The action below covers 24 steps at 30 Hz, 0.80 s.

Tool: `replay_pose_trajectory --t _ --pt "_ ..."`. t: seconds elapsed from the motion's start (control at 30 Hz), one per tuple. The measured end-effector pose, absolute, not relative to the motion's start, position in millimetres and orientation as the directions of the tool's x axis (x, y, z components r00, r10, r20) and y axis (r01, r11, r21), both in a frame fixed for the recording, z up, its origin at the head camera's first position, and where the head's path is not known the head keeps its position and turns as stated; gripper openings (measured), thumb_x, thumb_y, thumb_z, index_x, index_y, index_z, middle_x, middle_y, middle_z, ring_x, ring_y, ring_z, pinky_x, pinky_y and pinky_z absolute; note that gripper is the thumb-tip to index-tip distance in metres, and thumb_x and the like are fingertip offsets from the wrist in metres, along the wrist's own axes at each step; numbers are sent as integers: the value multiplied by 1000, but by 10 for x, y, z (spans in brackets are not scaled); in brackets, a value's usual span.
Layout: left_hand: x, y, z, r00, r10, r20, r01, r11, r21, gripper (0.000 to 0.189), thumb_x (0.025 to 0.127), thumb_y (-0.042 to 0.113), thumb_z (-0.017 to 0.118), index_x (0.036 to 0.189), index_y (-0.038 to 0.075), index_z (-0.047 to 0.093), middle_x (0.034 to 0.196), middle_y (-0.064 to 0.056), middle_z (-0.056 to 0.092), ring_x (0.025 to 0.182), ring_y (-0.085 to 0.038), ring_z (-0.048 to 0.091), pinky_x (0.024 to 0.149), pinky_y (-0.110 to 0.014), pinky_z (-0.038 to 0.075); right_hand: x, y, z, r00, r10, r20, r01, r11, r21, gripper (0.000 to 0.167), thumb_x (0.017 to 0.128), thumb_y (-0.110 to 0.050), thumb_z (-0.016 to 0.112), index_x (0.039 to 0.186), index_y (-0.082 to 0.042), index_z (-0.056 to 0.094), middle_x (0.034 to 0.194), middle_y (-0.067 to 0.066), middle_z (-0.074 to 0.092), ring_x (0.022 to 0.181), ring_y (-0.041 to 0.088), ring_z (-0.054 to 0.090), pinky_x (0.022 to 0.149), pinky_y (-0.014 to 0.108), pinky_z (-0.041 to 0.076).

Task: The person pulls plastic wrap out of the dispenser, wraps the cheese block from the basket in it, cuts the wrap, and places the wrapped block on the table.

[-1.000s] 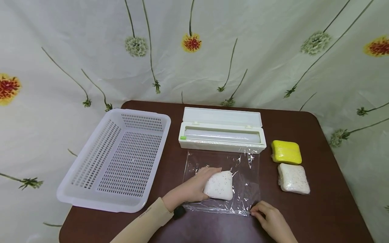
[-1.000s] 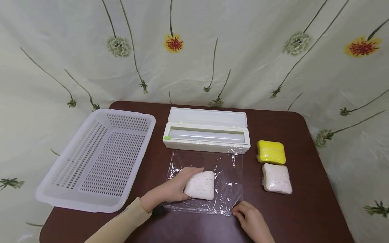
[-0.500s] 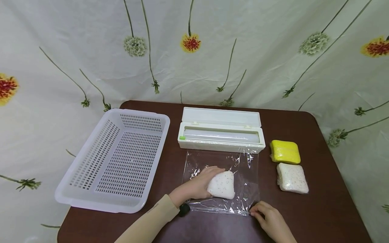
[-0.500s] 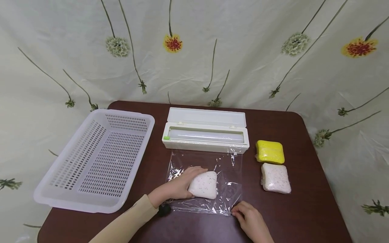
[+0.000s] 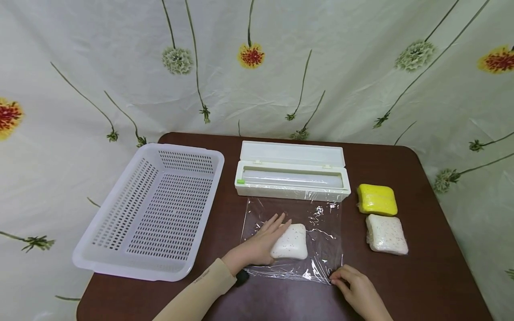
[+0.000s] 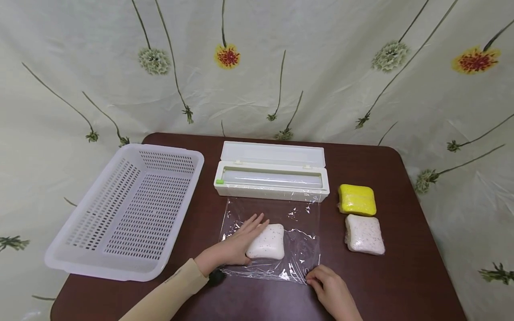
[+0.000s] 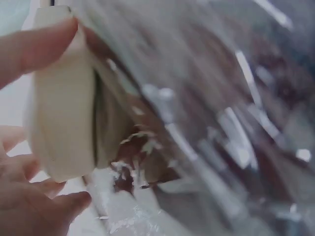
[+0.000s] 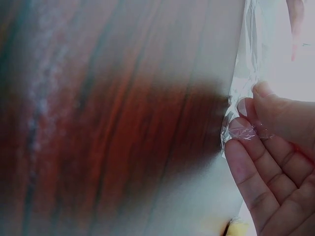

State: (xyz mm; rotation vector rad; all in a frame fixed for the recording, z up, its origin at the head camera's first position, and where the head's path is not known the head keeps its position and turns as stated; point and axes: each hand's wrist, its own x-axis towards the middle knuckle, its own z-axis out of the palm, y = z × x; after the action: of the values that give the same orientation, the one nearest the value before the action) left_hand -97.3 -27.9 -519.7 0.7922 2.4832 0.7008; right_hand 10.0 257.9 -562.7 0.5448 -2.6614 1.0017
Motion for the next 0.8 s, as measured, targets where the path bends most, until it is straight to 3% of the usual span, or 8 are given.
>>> replay_pose_trajectory --t 0.27,0.37,0.53,0.67,0.8 --pt "-874 -543 -5076 -816 568 -111 377 667 643 112 67 12 90 156 10 24 164 -13 20 151 -34 16 114 -56 32 103 2574 -5632 -901 -255 350 -422 702 -574 33 64 4 84 74 -22 67 76 -18 60 70 -9 51 61 9 39" --pt "-813 -680 -5052 -837 545 -40 399 660 636 91 71 12 88 148 8 39 154 -11 39 144 -32 33 112 -50 38 105 2580 -5634 -898 -259 355 -428 699 -573 32 64 3 85 74 -23 67 77 -19 60 70 -9 51 62 9 39" --pt "-677 -880 -5086 -836 548 1 434 661 612 50 74 14 86 118 13 63 127 -2 61 125 -22 53 105 -41 45 94 2594 -5637 -881 -282 381 -463 680 -568 23 70 -4 83 75 -21 68 78 -16 61 71 -5 54 65 9 41" --pt "-563 -994 -5142 -827 563 -9 451 672 587 40 72 19 88 106 15 67 113 4 65 112 -18 56 98 -36 48 90 2595 -5633 -875 -287 389 -472 683 -557 17 74 -11 81 76 -21 68 79 -17 62 71 -4 55 65 10 41" --pt "-478 -1066 -5188 -826 562 -35 445 691 569 39 69 21 89 102 16 69 104 6 66 105 -16 52 92 -34 49 101 2591 -5630 -886 -274 373 -451 693 -563 23 69 -6 84 75 -21 68 78 -17 61 71 -4 55 64 10 40"
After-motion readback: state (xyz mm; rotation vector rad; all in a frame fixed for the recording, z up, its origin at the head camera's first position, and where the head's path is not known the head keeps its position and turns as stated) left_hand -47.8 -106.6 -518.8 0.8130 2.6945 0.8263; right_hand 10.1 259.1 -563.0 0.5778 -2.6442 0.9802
